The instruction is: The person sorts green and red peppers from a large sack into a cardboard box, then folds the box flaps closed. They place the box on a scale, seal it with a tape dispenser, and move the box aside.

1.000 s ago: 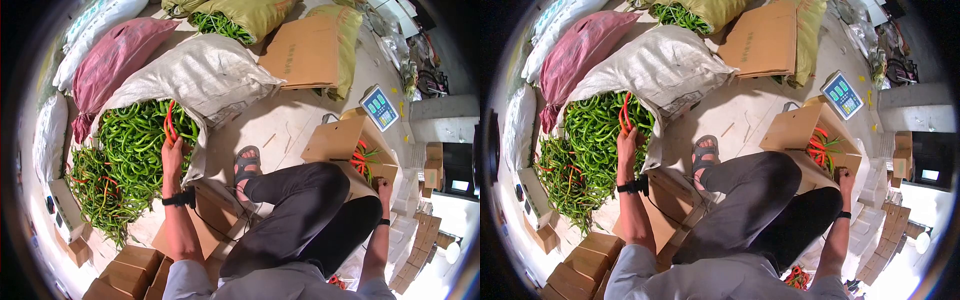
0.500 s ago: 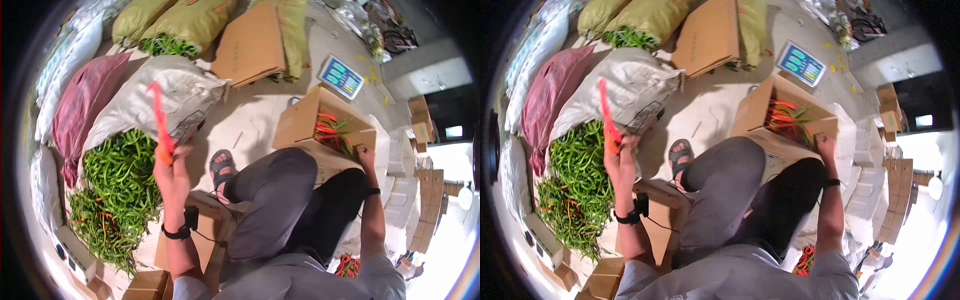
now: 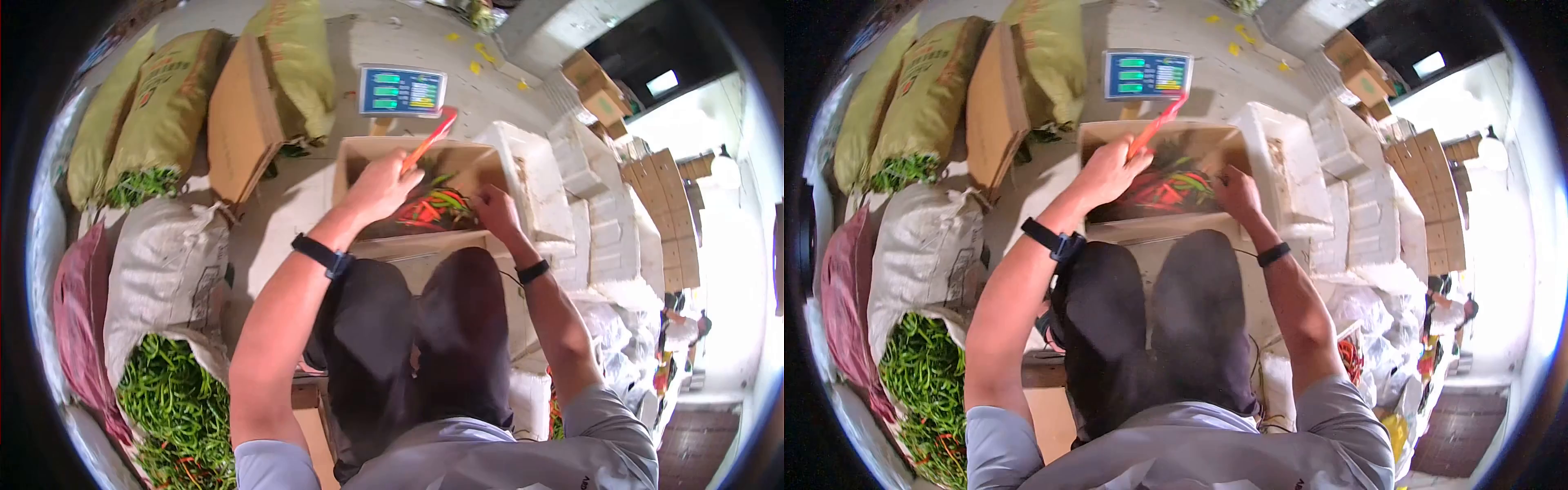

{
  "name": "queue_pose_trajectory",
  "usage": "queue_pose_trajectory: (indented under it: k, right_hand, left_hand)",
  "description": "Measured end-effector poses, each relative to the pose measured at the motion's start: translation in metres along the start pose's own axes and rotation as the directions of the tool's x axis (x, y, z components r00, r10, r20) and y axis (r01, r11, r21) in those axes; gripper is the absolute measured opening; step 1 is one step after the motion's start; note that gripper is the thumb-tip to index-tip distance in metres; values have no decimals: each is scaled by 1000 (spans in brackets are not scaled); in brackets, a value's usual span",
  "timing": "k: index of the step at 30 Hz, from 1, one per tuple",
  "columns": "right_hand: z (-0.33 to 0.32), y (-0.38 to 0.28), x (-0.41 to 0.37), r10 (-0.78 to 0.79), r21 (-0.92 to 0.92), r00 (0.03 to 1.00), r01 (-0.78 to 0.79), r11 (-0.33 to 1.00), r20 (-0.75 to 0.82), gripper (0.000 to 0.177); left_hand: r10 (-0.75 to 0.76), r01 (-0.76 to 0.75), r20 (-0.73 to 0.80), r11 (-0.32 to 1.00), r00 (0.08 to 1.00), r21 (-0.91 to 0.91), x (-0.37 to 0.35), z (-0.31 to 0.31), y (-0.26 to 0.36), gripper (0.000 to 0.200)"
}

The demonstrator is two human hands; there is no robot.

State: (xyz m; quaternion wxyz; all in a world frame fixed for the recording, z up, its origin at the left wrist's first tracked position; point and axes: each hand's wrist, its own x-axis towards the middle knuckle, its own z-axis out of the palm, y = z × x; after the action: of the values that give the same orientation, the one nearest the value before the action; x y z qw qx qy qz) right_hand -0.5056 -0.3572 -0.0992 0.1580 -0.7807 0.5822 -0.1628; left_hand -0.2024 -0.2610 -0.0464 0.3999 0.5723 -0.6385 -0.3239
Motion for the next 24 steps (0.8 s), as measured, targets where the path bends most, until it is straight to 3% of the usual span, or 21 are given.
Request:
queue_pose_trajectory:
  k: [1, 3, 5, 7, 9, 11, 13, 15, 17, 19, 20, 21, 22, 23, 24]
  right_hand:
    - [-4, -4, -2, 24, 41, 999, -25, 999, 32, 26]
    - [-8, -11, -4, 25, 79, 1000, -26, 997, 15, 25]
    - [-14, -20, -8, -79, 103, 997, 79, 992, -4, 24]
    - [-15, -18, -6, -112, 90, 993, 115, 989, -29, 24]
    - [-15, -21, -7, -158, 129, 987, 162, 978, -43, 25]
    - [-17, -28, -9, -193, 130, 979, 200, 971, -65, 23]
    - [-18, -43, -14, -242, 145, 967, 251, 957, -75, 22]
    - [-26, -67, -19, -249, 146, 966, 256, 956, -65, 19]
    - [-31, -104, -30, -268, 163, 962, 273, 948, -51, 17]
    - [-36, -150, -40, -307, 202, 950, 289, 936, 64, 17]
    - [-29, -170, -42, -356, 272, 930, 320, 908, 95, 17]
    - [-25, -191, -44, -486, 249, 867, 450, 858, 108, 19]
    - [-24, -222, -51, -478, 273, 858, 421, 865, 191, 20]
    - [-19, -250, -58, -466, 292, 842, 389, 874, 273, 22]
    - [-4, -264, -58, -583, 259, 781, 529, 808, 224, 23]
  left_hand:
    - [-25, 10, 112, 991, 993, 130, 0, 5, -10, 38]
    - [132, -150, 116, 975, 984, 162, -7, 13, -32, 40]
    - [11, -54, 213, 979, 977, 197, -11, 5, -33, 36]
    - [119, -130, 81, 981, 990, 144, -22, -9, -22, 28]
    - [-48, 48, -3, 997, 999, -63, -36, -33, -14, 26]
    - [-25, -22, -188, 969, 982, -247, -58, -57, -51, 28]
    - [-143, 145, -320, 989, 936, -16, -99, -94, -77, 24]
    - [-337, 434, -376, 876, 863, 210, -149, -129, -119, 22]
    - [-441, 555, -460, 819, 771, 145, -209, -149, -165, 27]
    - [-541, 612, -538, 789, 647, -58, -262, -162, -190, 25]
    - [-541, 613, -552, 787, 634, -68, -285, -166, -206, 25]
    - [-452, 631, -684, 775, 573, 16, -304, -168, -224, 23]
    - [-342, 656, -791, 749, 506, 96, -315, -172, -232, 22]
    - [-342, 656, -799, 750, 494, 85, -323, -176, -241, 22]
    - [-237, 650, -816, 732, 526, 206, -328, -182, -248, 22]
